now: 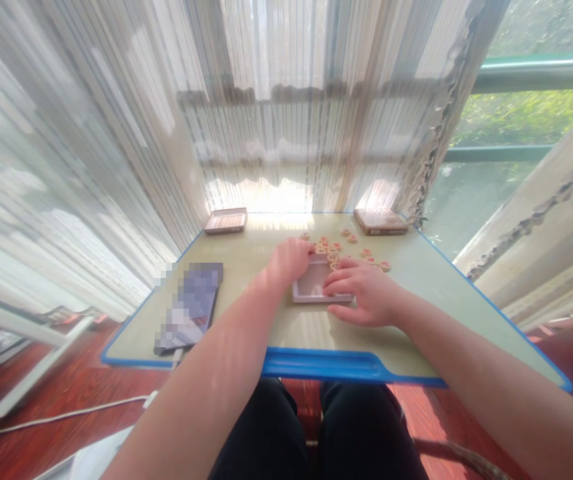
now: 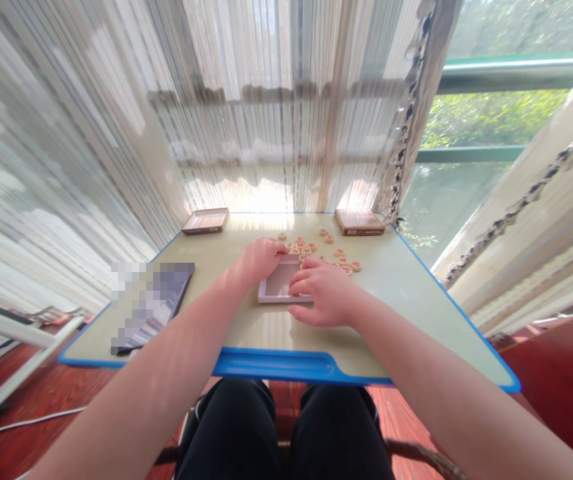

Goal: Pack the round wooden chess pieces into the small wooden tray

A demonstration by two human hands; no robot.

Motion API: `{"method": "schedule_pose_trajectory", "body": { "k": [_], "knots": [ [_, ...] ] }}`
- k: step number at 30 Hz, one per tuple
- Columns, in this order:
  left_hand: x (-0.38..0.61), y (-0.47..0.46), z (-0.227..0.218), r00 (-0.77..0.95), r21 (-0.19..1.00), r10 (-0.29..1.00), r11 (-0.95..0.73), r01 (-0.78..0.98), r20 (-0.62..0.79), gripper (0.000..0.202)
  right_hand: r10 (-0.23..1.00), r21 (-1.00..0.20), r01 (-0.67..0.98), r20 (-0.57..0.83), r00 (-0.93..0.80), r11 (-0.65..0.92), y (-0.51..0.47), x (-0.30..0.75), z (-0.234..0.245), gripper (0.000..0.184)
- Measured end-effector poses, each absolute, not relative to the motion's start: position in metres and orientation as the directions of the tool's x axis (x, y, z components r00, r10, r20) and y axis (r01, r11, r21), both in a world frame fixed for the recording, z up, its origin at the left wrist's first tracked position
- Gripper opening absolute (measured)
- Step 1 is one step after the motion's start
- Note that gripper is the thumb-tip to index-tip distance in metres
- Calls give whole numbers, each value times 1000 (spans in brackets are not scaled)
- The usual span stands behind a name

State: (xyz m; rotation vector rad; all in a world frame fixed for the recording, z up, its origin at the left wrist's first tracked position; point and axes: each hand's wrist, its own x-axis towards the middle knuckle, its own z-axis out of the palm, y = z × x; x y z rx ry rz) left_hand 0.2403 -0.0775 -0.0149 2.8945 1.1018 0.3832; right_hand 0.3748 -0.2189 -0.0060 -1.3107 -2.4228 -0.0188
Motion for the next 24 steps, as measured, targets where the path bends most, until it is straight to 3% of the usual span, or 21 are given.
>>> {"method": "schedule_pose_trajectory", "body": {
  "k": [10, 24],
  "knots": [
    [240, -76, -16, 708, 139, 670, -741, 657, 225, 30, 798, -127, 824, 364, -480, 553, -220, 378, -3, 11],
    [239, -74, -18, 708, 167, 670, -742, 649, 224, 30, 844, -58, 886, 339, -417, 461, -220, 380, -6, 14]
  ]
}}
